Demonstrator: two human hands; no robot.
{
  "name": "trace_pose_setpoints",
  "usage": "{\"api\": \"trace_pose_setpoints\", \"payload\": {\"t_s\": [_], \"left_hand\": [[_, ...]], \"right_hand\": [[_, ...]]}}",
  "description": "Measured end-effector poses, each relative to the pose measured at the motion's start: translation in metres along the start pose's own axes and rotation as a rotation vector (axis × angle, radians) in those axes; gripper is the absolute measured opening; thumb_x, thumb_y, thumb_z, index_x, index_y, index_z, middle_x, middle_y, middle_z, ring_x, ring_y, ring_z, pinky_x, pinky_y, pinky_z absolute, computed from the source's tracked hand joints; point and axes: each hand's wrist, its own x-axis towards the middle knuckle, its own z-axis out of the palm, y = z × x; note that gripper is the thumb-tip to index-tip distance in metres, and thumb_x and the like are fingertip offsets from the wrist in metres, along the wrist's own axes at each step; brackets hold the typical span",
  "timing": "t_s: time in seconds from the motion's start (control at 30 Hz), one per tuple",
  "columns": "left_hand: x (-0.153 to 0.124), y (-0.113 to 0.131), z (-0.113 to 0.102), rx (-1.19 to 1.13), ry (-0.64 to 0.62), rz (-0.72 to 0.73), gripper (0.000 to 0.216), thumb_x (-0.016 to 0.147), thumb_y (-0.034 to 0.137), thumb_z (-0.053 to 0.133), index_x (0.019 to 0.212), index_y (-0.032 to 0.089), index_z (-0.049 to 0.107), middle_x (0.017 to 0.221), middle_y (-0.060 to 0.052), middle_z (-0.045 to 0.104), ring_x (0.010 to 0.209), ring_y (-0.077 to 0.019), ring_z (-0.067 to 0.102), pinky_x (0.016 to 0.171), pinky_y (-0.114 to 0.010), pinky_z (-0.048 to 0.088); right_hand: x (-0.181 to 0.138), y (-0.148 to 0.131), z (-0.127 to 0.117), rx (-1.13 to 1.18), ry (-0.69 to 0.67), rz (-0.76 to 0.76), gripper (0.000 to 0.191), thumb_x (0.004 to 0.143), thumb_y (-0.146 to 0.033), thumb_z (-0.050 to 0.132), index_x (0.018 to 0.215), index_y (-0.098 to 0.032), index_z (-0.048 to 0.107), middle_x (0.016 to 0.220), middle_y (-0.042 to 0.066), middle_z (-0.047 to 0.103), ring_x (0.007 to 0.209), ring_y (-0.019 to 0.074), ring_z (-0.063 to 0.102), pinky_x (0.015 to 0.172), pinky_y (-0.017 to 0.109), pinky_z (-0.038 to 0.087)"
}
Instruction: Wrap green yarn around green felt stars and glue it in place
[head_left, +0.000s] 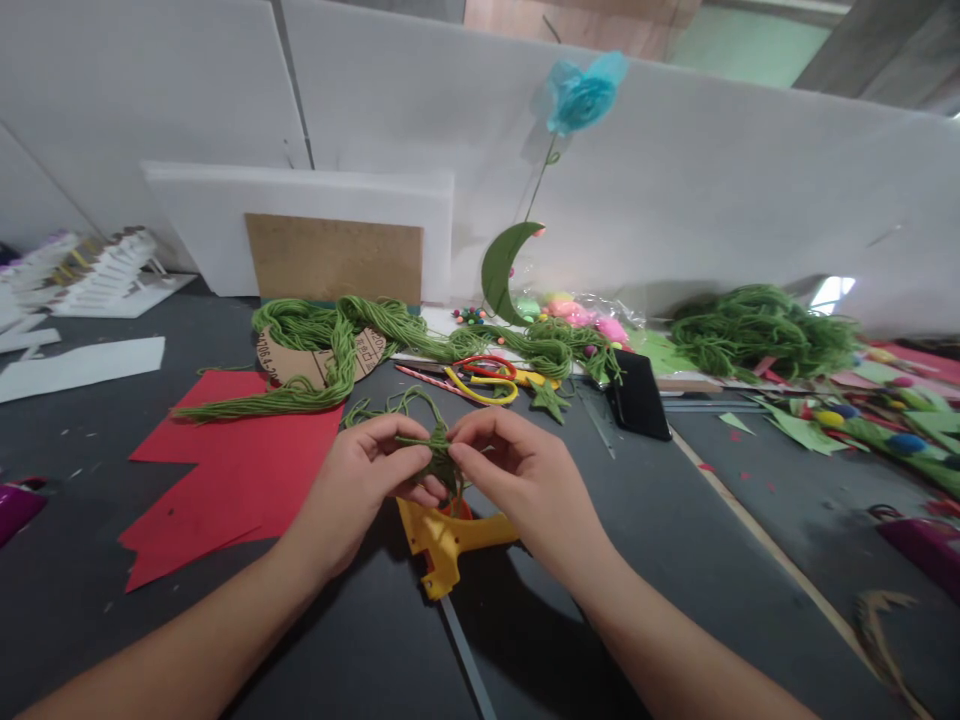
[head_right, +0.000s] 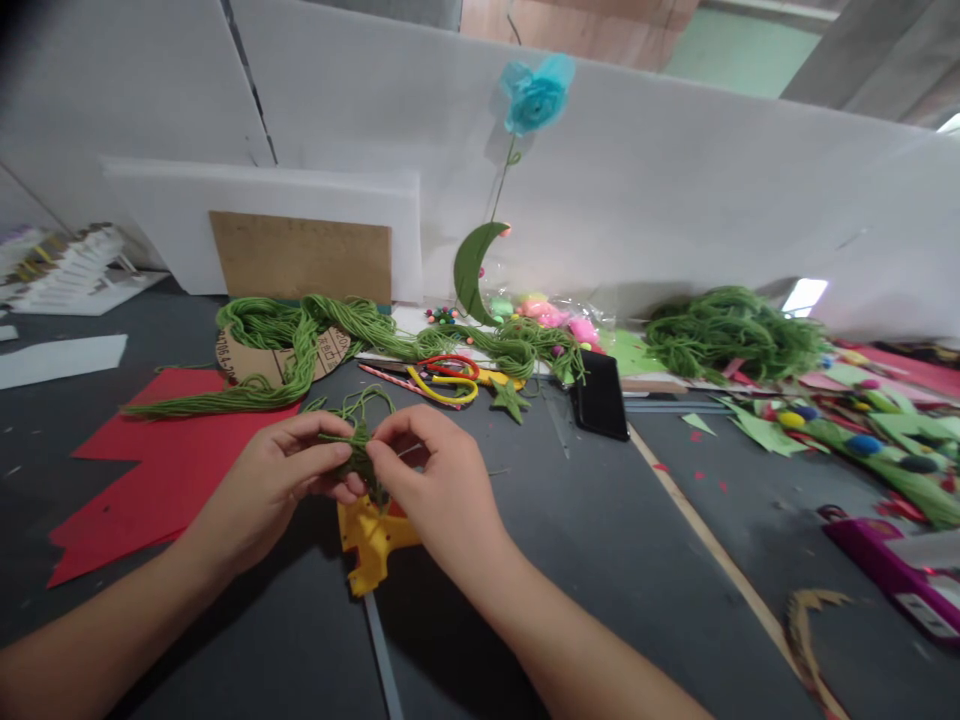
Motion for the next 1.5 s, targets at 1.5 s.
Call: {"api": "trace_pose_setpoints", "payload": {"t_s": [1.5], "left_hand": [[0.001, 0.007, -0.007, 0.418, -0.151, 0.089, 0.008, 0.066, 0.018, 0.057, 0.075, 0.017, 0.058, 0.068, 0.002, 0.055, 0.067, -0.0129, 0.050, 0.061, -0.023, 0.039]], "right_hand": [[0.003, 0.000, -0.005, 0.017, -0.063, 0.144, 0.005, 0.066, -0.012, 0.051, 0.065, -0.016, 0.052, 0.054, -0.006, 0.046, 0.050, 0.0066, 0.041, 0.048, 0.018, 0.033]]}}
